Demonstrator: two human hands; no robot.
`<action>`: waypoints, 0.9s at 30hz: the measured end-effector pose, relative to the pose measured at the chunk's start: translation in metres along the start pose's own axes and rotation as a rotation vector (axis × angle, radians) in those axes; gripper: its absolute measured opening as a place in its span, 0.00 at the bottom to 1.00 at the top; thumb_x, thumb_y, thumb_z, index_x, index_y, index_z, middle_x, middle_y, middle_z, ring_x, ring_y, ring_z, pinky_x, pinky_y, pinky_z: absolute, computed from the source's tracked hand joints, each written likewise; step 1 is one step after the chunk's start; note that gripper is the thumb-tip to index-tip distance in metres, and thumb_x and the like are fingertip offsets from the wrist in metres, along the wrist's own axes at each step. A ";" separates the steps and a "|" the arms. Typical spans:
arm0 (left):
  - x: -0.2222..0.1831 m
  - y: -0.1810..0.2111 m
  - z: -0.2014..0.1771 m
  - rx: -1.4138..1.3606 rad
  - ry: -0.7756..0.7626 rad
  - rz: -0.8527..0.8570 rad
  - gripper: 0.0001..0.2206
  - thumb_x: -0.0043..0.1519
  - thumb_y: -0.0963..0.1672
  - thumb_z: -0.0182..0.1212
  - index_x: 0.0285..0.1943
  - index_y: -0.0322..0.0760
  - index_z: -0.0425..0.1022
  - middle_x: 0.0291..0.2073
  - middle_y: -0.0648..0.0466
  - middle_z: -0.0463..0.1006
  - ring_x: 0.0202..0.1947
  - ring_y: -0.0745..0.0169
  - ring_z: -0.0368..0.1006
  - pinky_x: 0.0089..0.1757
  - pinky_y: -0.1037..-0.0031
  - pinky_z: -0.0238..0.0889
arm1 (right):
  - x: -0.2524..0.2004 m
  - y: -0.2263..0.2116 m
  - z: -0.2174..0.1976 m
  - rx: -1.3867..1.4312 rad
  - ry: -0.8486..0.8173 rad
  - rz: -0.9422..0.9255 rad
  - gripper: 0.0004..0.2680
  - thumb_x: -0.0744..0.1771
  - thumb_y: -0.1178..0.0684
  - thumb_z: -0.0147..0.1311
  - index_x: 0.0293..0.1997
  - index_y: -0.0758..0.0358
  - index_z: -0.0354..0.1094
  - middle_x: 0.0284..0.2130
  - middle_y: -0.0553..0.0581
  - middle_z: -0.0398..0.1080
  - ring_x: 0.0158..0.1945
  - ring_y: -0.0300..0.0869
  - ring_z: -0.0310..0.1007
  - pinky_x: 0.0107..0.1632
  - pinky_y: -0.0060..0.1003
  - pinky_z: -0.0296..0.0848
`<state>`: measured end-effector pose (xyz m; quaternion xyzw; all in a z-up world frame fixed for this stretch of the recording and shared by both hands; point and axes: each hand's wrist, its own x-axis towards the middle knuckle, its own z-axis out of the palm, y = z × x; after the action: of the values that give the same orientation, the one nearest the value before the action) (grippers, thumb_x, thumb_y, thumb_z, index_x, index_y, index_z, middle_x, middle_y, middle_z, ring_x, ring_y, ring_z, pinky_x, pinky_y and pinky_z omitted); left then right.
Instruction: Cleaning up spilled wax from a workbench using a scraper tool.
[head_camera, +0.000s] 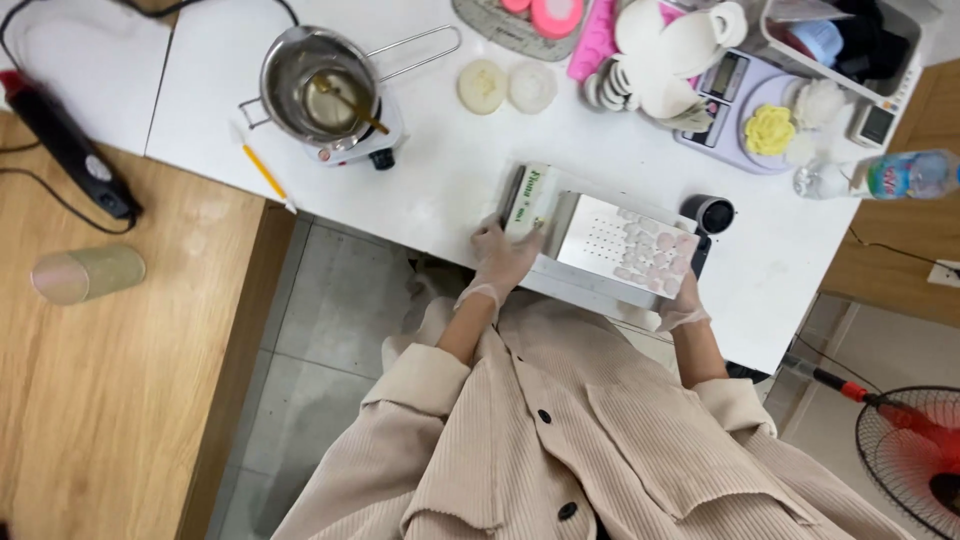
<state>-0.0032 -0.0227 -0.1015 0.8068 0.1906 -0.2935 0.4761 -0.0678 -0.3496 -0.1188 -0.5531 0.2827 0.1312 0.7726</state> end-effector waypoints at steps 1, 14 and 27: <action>-0.002 0.000 0.000 -0.033 -0.006 -0.004 0.45 0.57 0.59 0.62 0.72 0.22 0.51 0.64 0.29 0.54 0.64 0.35 0.50 0.63 0.49 0.45 | -0.001 -0.005 0.005 0.022 0.031 0.023 0.21 0.72 0.42 0.42 0.73 0.62 0.54 0.65 0.56 0.65 0.64 0.44 0.67 0.65 0.40 0.67; -0.009 -0.003 -0.012 -0.316 -0.080 -0.027 0.55 0.45 0.63 0.70 0.69 0.24 0.47 0.60 0.34 0.54 0.63 0.39 0.48 0.62 0.49 0.45 | -0.019 -0.027 0.032 -0.056 -0.073 -0.024 0.22 0.72 0.46 0.50 0.75 0.64 0.54 0.68 0.57 0.63 0.67 0.43 0.67 0.64 0.40 0.70; -0.014 -0.014 0.025 -0.314 0.129 0.056 0.47 0.45 0.57 0.80 0.56 0.18 0.56 0.51 0.38 0.57 0.54 0.48 0.53 0.56 0.62 0.53 | -0.020 -0.022 -0.004 -0.058 -0.234 -0.068 0.24 0.71 0.48 0.52 0.76 0.62 0.52 0.68 0.55 0.63 0.69 0.42 0.65 0.66 0.39 0.70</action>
<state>-0.0298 -0.0385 -0.1110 0.7445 0.2416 -0.1944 0.5912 -0.0739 -0.3593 -0.0908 -0.5654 0.1677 0.1766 0.7881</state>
